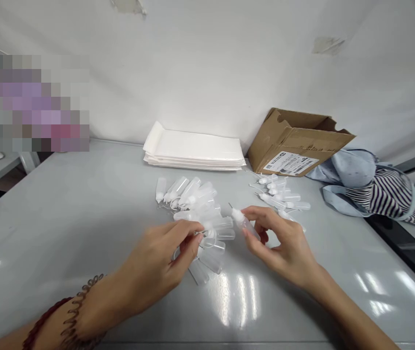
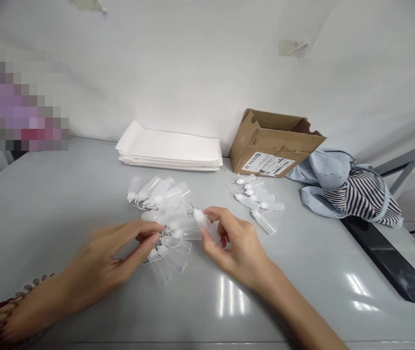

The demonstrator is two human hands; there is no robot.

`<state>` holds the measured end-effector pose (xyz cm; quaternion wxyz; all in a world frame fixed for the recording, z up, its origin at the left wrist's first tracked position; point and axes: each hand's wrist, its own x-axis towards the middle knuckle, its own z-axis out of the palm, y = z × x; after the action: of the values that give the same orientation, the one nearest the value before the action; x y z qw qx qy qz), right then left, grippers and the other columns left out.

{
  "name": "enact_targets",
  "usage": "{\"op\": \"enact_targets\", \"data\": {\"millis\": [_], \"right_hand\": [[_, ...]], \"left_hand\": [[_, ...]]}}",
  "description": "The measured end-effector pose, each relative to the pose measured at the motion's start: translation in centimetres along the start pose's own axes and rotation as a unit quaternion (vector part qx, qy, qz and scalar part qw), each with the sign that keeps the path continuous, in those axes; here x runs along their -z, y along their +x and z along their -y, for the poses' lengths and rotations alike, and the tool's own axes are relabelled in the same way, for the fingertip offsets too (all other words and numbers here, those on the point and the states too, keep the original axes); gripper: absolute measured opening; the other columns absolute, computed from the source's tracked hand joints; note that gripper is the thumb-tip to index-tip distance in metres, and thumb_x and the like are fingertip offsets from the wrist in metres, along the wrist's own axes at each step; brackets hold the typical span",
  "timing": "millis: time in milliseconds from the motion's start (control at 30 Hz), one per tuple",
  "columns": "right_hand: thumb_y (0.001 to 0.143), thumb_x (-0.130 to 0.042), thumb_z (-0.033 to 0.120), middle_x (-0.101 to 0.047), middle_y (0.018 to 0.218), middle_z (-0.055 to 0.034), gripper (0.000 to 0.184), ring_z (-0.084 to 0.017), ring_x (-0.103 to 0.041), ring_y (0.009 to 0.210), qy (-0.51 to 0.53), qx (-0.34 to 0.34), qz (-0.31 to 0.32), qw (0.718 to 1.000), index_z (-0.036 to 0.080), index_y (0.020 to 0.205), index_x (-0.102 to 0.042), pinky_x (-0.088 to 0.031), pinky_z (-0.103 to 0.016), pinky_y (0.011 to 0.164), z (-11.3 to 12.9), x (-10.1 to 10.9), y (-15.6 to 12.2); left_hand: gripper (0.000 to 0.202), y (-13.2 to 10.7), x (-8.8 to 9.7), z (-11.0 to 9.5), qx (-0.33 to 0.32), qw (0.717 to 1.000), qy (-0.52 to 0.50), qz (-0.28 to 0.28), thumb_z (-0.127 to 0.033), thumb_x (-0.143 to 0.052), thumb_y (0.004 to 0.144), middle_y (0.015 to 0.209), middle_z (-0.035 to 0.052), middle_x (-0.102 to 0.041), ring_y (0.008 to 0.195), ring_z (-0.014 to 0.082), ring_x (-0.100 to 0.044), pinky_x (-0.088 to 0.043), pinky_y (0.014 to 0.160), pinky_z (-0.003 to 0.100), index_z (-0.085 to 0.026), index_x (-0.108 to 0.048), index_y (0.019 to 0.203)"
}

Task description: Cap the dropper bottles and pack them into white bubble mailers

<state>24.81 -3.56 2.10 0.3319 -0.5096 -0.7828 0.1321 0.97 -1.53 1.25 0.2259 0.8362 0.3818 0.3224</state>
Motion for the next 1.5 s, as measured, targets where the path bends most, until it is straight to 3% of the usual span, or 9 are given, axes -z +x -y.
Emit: {"op": "enact_targets", "data": {"millis": [300,500,633,767,900,1167,1500], "right_hand": [[0.083,-0.055,0.016,-0.059,0.070,0.0043,0.025,-0.009,-0.049,0.054,0.144,-0.016,0.096,0.985,0.023,0.107,-0.048,-0.047,-0.021,0.052,2.0,-0.1,-0.3],[0.086,-0.053,0.016,-0.062,0.075,0.0022,0.022,-0.011,-0.053,0.060,0.307,-0.092,0.137,0.937,0.024,0.106,-0.048,-0.046,-0.025,0.057,2.5,0.4,-0.5],[0.090,-0.052,0.022,-0.066,0.080,-0.0014,0.014,-0.013,-0.058,0.067,0.374,-0.123,0.145,0.908,0.023,0.103,-0.048,-0.046,-0.029,0.063,2.7,0.5,-0.3],[0.093,-0.051,0.025,-0.066,0.079,-0.0003,0.009,-0.011,-0.055,0.065,0.377,-0.137,0.103,0.910,0.024,0.101,-0.048,-0.042,-0.024,0.057,2.5,0.3,-0.4],[0.093,-0.052,0.026,-0.067,0.079,0.0008,0.008,-0.009,-0.051,0.059,0.358,-0.146,0.067,0.920,0.025,0.100,-0.050,-0.041,-0.023,0.055,2.4,0.3,-0.4],[0.091,-0.054,0.025,-0.066,0.074,0.0002,0.012,-0.011,-0.053,0.057,0.313,-0.153,-0.017,0.937,0.023,0.101,-0.061,-0.046,-0.024,0.053,1.6,0.8,0.0],[0.090,-0.053,0.023,-0.064,0.067,0.0032,0.012,-0.009,-0.055,0.054,0.259,-0.118,0.055,0.957,0.023,0.093,-0.065,-0.043,-0.021,0.051,2.1,0.7,0.0]], "left_hand": [[0.031,0.0,-0.2,-0.9,0.061,0.989,-0.109,0.078,-0.020,-0.045,0.093,0.067,-0.0062,-0.061,0.057,0.0093,-0.057,-0.046,0.052,0.017,-0.020,-0.047,0.123],[0.032,0.4,0.3,-1.3,0.113,0.972,-0.172,0.115,-0.025,-0.047,0.091,0.067,-0.0053,-0.063,0.056,0.0098,-0.059,-0.049,0.057,0.020,-0.021,-0.052,0.122],[0.023,0.6,1.0,-2.0,0.165,0.941,-0.220,0.194,-0.028,-0.049,0.089,0.067,-0.0044,-0.065,0.059,0.0108,-0.062,-0.046,0.052,0.019,-0.024,-0.061,0.108],[0.016,0.7,1.3,-2.3,0.193,0.923,-0.228,0.244,-0.029,-0.050,0.089,0.070,-0.0041,-0.067,0.062,0.0105,-0.062,-0.043,0.051,0.018,-0.023,-0.065,0.087],[0.019,0.8,1.3,-2.2,0.183,0.933,-0.210,0.227,-0.026,-0.051,0.088,0.065,-0.0036,-0.065,0.060,0.0101,-0.060,-0.041,0.050,0.017,-0.020,-0.062,0.074],[0.021,1.0,1.2,-1.8,0.168,0.953,-0.210,0.143,-0.027,-0.052,0.089,0.060,-0.0044,-0.061,0.053,0.0087,-0.057,-0.043,0.049,0.016,-0.019,-0.064,0.074],[0.014,0.7,0.9,-1.4,0.077,0.981,-0.158,0.082,-0.017,-0.056,0.088,0.064,-0.0065,-0.065,0.057,0.0074,-0.058,-0.045,0.055,0.016,-0.023,-0.069,0.083]]}}
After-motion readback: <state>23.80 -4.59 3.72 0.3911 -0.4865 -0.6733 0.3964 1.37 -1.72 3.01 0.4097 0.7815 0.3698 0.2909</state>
